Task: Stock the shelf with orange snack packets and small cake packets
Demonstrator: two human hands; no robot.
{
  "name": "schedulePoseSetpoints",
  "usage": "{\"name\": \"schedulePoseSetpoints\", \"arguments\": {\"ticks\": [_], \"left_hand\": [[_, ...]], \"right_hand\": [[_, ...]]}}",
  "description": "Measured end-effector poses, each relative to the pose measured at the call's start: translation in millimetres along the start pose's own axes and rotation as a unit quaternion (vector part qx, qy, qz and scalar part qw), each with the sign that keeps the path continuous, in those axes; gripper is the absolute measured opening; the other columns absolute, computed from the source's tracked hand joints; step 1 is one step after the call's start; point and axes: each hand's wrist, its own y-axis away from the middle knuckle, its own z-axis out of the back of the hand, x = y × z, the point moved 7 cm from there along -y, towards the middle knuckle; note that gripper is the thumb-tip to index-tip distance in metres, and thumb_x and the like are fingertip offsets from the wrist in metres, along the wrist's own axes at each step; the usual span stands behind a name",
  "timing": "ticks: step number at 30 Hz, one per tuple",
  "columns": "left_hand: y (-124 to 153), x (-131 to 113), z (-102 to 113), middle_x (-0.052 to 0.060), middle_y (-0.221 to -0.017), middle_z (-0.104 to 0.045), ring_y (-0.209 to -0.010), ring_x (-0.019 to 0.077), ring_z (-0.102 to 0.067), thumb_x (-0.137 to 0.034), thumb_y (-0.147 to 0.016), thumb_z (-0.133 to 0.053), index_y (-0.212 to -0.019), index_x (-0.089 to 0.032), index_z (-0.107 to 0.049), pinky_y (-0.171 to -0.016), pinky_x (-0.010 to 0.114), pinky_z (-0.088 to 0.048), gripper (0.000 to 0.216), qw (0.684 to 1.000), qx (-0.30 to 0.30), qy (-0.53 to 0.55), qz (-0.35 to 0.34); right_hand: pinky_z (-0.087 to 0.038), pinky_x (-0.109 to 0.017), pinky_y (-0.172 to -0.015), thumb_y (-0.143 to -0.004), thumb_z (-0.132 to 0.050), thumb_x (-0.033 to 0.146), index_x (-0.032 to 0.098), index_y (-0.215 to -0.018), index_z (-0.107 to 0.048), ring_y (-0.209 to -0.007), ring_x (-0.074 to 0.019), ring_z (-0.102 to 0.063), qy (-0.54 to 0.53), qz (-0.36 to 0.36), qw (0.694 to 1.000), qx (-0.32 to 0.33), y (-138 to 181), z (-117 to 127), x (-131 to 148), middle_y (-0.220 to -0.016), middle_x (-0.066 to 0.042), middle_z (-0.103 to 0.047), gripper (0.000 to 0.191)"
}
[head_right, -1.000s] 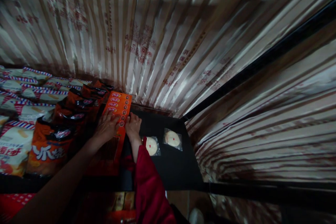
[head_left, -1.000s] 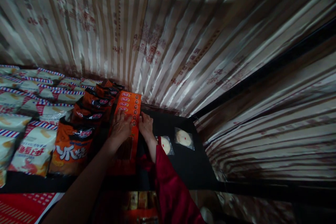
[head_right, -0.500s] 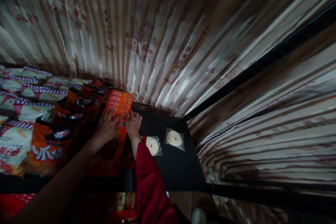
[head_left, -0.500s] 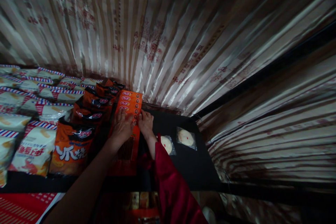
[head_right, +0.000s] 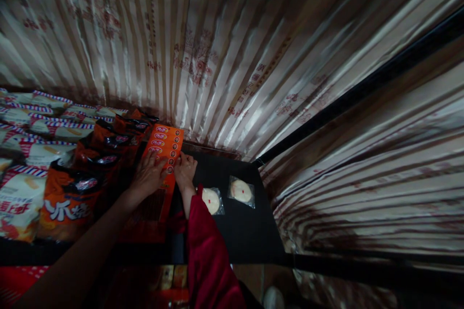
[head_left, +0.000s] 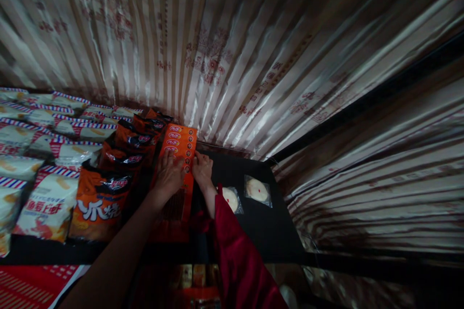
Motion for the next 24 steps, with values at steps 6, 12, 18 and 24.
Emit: {"name": "schedulePoseSetpoints", "arguments": {"ticks": [6, 12, 18, 24], "left_hand": [[0, 2, 0, 0.015, -0.146, -0.036, -0.139, 0.0311, -0.022, -0.035, -0.089, -0.042, -0.126, -0.019, -0.053, -0.110, 0.046, -0.022, 0.042, 1.000, -0.006, 0.001, 0.001], [0, 2, -2, 0.015, -0.146, -0.035, -0.139, 0.0308, -0.022, -0.035, -0.088, -0.043, -0.126, -0.019, -0.053, -0.110, 0.047, -0.023, 0.042, 1.000, -0.008, 0.014, 0.001], [1, 1, 2, 0.016, -0.145, -0.036, -0.138, 0.0318, -0.023, -0.035, -0.089, -0.042, -0.125, -0.018, -0.055, -0.111, 0.046, -0.023, 0.042, 1.000, -0.008, 0.018, 0.002], [1, 3, 0, 0.015, -0.146, -0.035, -0.139, 0.0303, -0.021, -0.031, -0.088, -0.041, -0.127, -0.019, -0.053, -0.111, 0.045, -0.022, 0.043, 1.000, -0.010, 0.021, -0.004]], "right_hand": [[-0.033, -0.033, -0.094, -0.089, -0.040, 0.017, 0.016, -0.117, -0.061, -0.107, -0.0192, -0.054, -0.011, -0.001, 1.000, 0.002, 0, 3, 1, -0.110, -0.010, -0.066, 0.035], [-0.036, -0.032, -0.095, -0.083, -0.042, 0.010, 0.014, -0.115, -0.062, -0.108, -0.0191, -0.056, -0.042, -0.004, 0.998, -0.036, 13, 12, -4, -0.115, -0.011, -0.065, 0.038], [-0.039, -0.030, -0.092, -0.081, -0.038, 0.005, 0.015, -0.111, -0.064, -0.104, -0.0177, -0.059, -0.043, 0.008, 0.999, -0.027, 38, 14, 0, -0.110, -0.008, -0.067, 0.041], [-0.038, -0.032, -0.092, -0.082, -0.043, 0.009, 0.015, -0.115, -0.063, -0.104, -0.0194, -0.058, -0.014, 0.045, 0.999, -0.018, 49, 14, 6, -0.107, -0.011, -0.068, 0.039]]}}
